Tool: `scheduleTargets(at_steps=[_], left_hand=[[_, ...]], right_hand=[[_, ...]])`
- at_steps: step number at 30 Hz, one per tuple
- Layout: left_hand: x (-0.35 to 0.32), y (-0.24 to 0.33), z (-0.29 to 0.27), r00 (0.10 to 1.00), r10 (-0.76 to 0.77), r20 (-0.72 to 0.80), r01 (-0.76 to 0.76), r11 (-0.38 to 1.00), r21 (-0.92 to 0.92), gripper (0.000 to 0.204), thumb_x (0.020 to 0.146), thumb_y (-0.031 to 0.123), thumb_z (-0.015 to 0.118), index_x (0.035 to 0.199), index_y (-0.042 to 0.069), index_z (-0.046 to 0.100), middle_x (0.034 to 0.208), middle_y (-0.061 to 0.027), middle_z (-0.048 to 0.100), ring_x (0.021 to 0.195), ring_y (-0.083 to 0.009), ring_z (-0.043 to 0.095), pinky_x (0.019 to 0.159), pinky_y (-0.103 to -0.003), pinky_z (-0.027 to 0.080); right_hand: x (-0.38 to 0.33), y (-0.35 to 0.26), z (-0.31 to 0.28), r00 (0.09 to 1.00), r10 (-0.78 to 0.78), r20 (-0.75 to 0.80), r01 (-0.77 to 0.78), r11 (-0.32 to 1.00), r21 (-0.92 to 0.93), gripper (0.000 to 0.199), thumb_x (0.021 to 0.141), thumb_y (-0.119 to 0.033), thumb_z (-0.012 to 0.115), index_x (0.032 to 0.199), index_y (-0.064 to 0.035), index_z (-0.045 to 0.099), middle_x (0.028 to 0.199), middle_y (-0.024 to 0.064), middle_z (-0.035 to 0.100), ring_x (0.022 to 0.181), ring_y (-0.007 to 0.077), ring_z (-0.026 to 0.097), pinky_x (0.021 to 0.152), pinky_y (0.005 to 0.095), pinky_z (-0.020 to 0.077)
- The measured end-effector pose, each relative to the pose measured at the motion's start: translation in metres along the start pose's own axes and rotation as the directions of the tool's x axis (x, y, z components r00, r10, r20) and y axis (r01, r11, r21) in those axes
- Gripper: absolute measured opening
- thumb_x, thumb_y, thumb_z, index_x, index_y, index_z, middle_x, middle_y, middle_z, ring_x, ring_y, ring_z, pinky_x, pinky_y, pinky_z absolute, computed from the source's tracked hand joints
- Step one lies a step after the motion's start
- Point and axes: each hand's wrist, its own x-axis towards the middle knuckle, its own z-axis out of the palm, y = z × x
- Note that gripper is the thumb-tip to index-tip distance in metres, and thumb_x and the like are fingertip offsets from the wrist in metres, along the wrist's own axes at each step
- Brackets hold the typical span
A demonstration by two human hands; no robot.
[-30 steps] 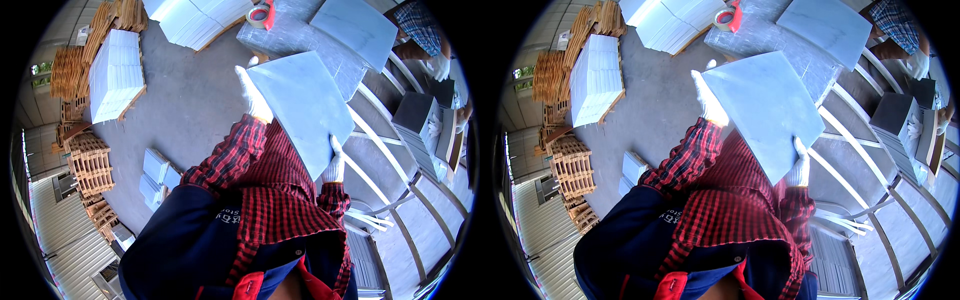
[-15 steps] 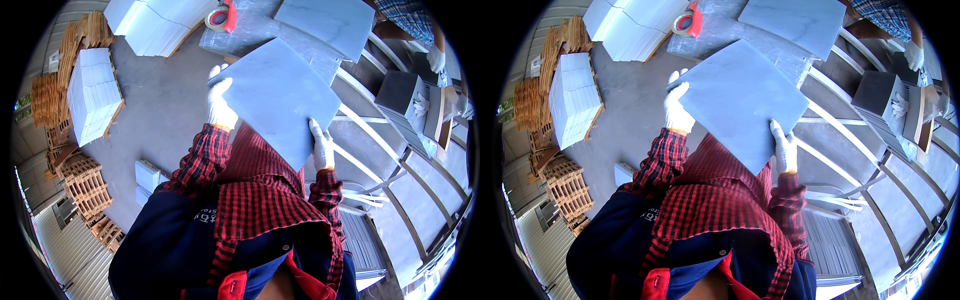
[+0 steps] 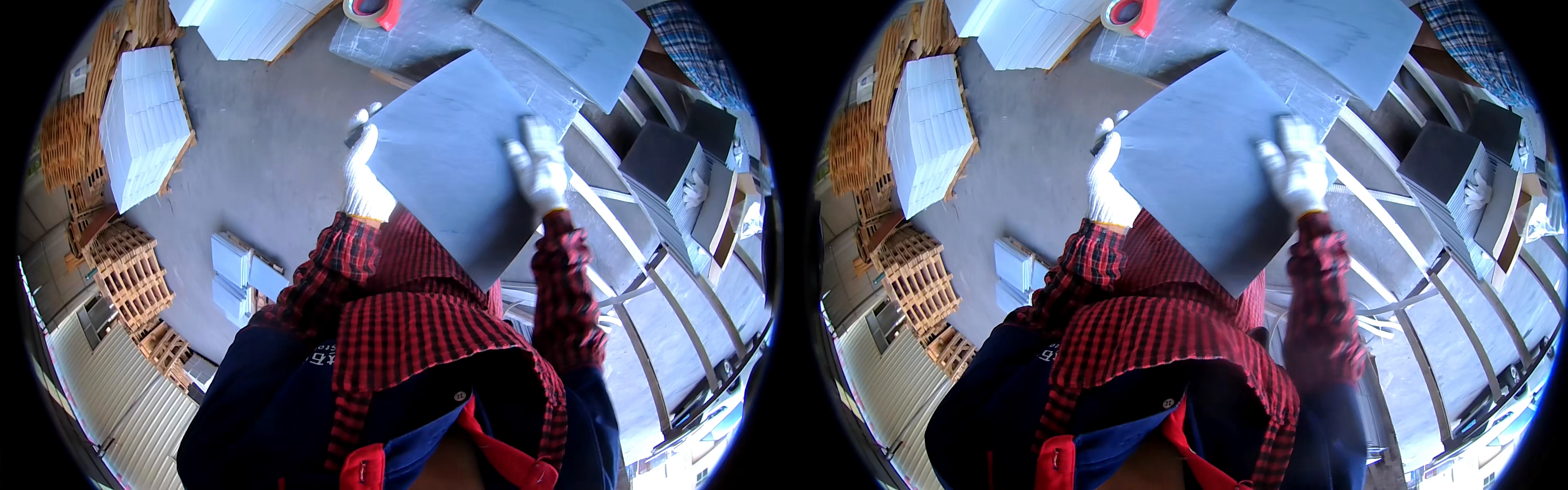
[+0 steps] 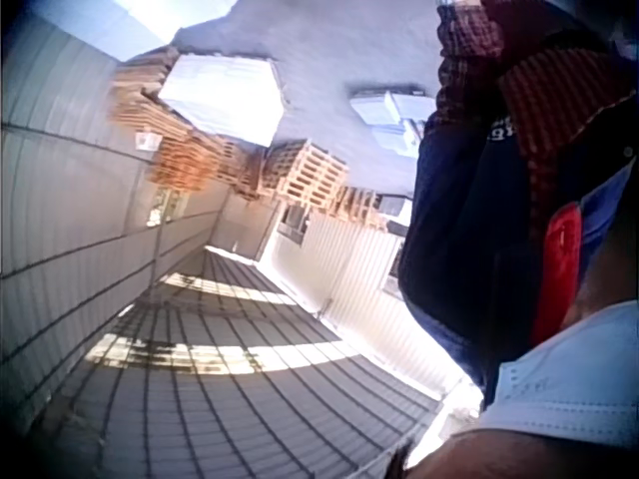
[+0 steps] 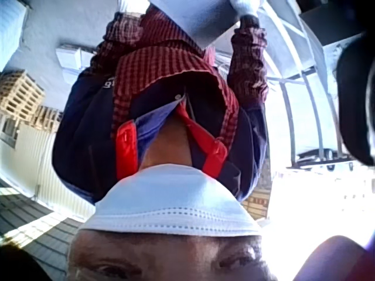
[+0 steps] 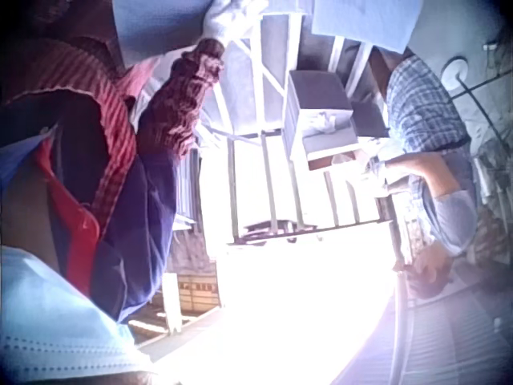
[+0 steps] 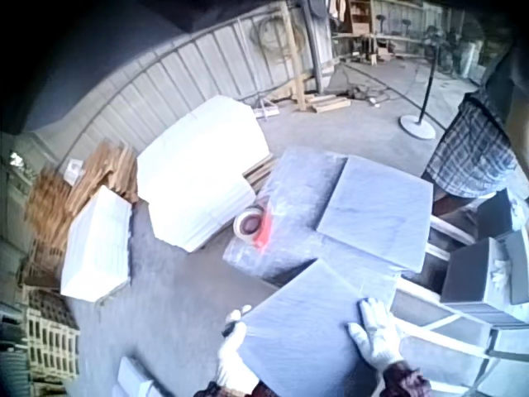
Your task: The person places white foam sheets between gray rectangular panels on a workbench, then uses a handheld tape dispenser to apply clear tape along the edges. The person repeats this process for several units, stacking the finished packages on a nearby pallet.
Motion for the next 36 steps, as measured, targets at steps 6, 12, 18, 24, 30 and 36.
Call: scheduleTargets(at_steps=[6,12,18,24,30,36], left_hand=[[0.007,0.008,0.012,0.997,-0.071,0.032,0.075,0.987,-0.142,0.052,0.101,0.052,0.043,0.129,0.01,0.054,0.138,-0.0109,0.054,0.13,-0.0308,0.049,0.108,-0.051,0.039],[0.02,0.005,0.001,0.994,-0.086,0.065,0.094,0.986,-0.137,0.086,0.097,0.071,0.013,0.141,0.005,0.046,0.145,-0.0178,0.047,0.133,-0.0364,0.044,0.113,-0.056,0.033],[0.009,0.006,0.009,0.997,-0.083,0.002,0.083,0.993,-0.081,0.086,0.096,0.072,0.025,0.15,0.006,0.028,0.152,-0.0198,0.035,0.139,-0.0366,0.037,0.113,-0.052,0.034],[0.01,0.005,0.008,0.994,-0.066,0.085,0.08,0.981,-0.176,0.08,0.098,0.068,0.028,0.145,0.005,0.041,0.146,-0.017,0.045,0.133,-0.0305,0.046,0.109,-0.046,0.041],[0.01,0.004,0.009,0.99,-0.093,0.106,0.113,0.974,-0.197,0.081,0.099,0.068,0.025,0.147,0.005,0.039,0.149,-0.0169,0.041,0.136,-0.0313,0.043,0.111,-0.047,0.037],[0.016,0.0,0.002,0.996,-0.07,0.055,0.074,0.993,-0.093,0.082,0.098,0.069,0.021,0.15,0.006,0.032,0.15,-0.0205,0.037,0.136,-0.0372,0.04,0.113,-0.051,0.034]], right_hand=[[0.02,-0.035,0.0,0.995,-0.089,0.046,0.089,0.996,0.012,0.066,0.096,-0.047,0.051,0.146,-0.0053,0.041,0.154,0.0192,0.036,0.144,0.0391,0.028,0.117,0.0536,0.0196],[0.023,-0.172,-0.021,0.752,-0.634,0.179,0.583,0.767,0.268,0.058,0.099,-0.047,0.045,0.149,-0.0154,0.043,0.156,0.0151,0.034,0.148,0.0395,0.021,0.119,0.0557,0.0111],[0.057,-0.165,0.003,0.703,-0.71,0.049,0.673,0.686,0.276,0.043,0.098,-0.046,0.049,0.139,-0.0356,0.054,0.155,0.0065,0.038,0.147,0.0338,0.026,0.12,0.0503,0.0113],[0.065,-0.171,0.007,0.76,-0.641,0.109,0.628,0.767,0.13,0.046,0.1,-0.052,0.039,0.143,-0.0379,0.048,0.16,0.0095,0.028,0.147,0.0375,0.023,0.119,0.0553,0.0085],[0.073,-0.172,0.007,0.756,-0.653,0.05,0.641,0.753,0.15,0.045,0.099,-0.054,0.041,0.138,-0.0354,0.055,0.158,0.0138,0.031,0.145,0.042,0.025,0.118,0.0579,0.013],[0.05,-0.182,0.012,0.771,-0.633,0.073,0.628,0.774,0.078,0.048,0.099,-0.055,0.04,0.142,-0.0375,0.049,0.157,0.011,0.033,0.146,0.0369,0.024,0.119,0.0559,0.0124]])
